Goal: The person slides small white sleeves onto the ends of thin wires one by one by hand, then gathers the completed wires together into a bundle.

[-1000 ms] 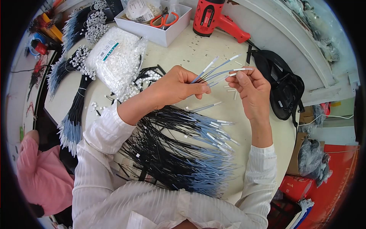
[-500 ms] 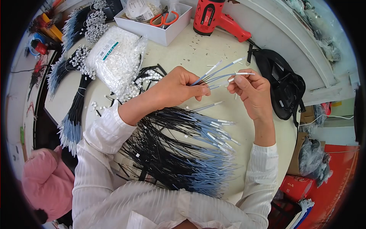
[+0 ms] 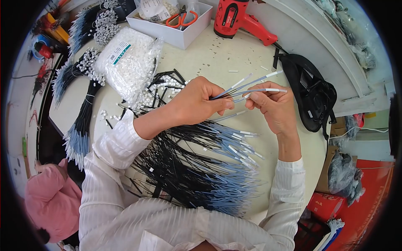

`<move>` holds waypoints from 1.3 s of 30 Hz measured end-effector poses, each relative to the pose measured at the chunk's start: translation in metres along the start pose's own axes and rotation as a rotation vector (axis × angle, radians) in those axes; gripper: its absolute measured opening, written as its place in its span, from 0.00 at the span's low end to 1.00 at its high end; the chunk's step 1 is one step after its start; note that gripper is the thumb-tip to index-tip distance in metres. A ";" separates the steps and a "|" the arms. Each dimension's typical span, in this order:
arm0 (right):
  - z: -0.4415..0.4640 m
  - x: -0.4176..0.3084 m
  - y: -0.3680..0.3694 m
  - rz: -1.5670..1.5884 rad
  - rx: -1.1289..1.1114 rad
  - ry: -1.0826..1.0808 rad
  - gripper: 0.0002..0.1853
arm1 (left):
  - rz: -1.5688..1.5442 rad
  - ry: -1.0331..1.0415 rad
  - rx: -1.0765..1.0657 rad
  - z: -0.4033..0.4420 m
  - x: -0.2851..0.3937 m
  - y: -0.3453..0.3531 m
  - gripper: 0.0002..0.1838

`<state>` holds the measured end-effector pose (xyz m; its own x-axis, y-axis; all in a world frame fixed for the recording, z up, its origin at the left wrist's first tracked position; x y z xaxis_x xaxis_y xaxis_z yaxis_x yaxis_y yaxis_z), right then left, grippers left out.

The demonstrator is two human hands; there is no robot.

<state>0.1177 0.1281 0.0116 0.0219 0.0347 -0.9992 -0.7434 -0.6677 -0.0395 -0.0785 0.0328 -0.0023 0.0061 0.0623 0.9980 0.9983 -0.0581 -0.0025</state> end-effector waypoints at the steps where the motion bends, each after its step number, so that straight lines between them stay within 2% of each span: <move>1: -0.001 0.000 0.002 -0.004 0.003 -0.002 0.07 | 0.007 0.001 0.001 -0.001 0.001 0.001 0.11; 6: -0.001 0.006 0.004 0.008 -0.016 0.016 0.07 | 0.062 -0.072 -0.032 -0.002 0.003 0.000 0.09; 18: 0.000 0.009 0.007 0.078 -0.012 0.006 0.06 | 0.014 -0.047 -0.068 0.003 0.010 -0.003 0.11; 21: 0.000 0.005 0.002 0.198 -0.002 0.000 0.08 | -0.078 0.004 -0.049 0.002 0.019 -0.002 0.13; 24: 0.003 0.007 -0.012 0.330 0.074 -0.023 0.11 | -0.131 0.259 0.023 0.008 0.015 -0.001 0.14; 26: 0.005 0.008 -0.023 0.414 0.085 -0.067 0.13 | -0.070 0.177 0.028 0.003 0.026 -0.006 0.15; 27: 0.003 0.002 -0.025 0.421 0.056 -0.023 0.19 | -0.040 0.136 0.031 0.002 0.031 -0.007 0.15; 30: 0.002 -0.008 -0.018 0.449 0.004 -0.023 0.19 | 0.002 0.193 -0.028 0.005 0.020 -0.008 0.16; 33: 0.000 -0.008 -0.015 0.433 0.064 -0.089 0.17 | 0.172 -0.008 -0.083 0.002 0.030 -0.008 0.17; 36: 0.001 -0.016 -0.007 0.276 0.064 -0.149 0.14 | 0.281 0.061 0.007 0.001 0.044 -0.008 0.17; 39: 0.002 -0.032 0.009 0.229 0.012 -0.188 0.14 | 0.239 0.238 -0.007 0.005 0.055 -0.011 0.19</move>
<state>0.1092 0.1225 0.0431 -0.2702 0.0220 -0.9626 -0.7230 -0.6649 0.1877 -0.0890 0.0423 0.0522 0.2256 -0.1881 0.9559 0.9698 -0.0500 -0.2387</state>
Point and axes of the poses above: each hand's wrist, its own z-axis towards the middle knuckle, its own y-axis out of the palm, x = y × z, the point moved 1 cm from there along z, towards the middle knuckle, and after that the axes turned 11 degrees about -z, right-handed, at the moved point
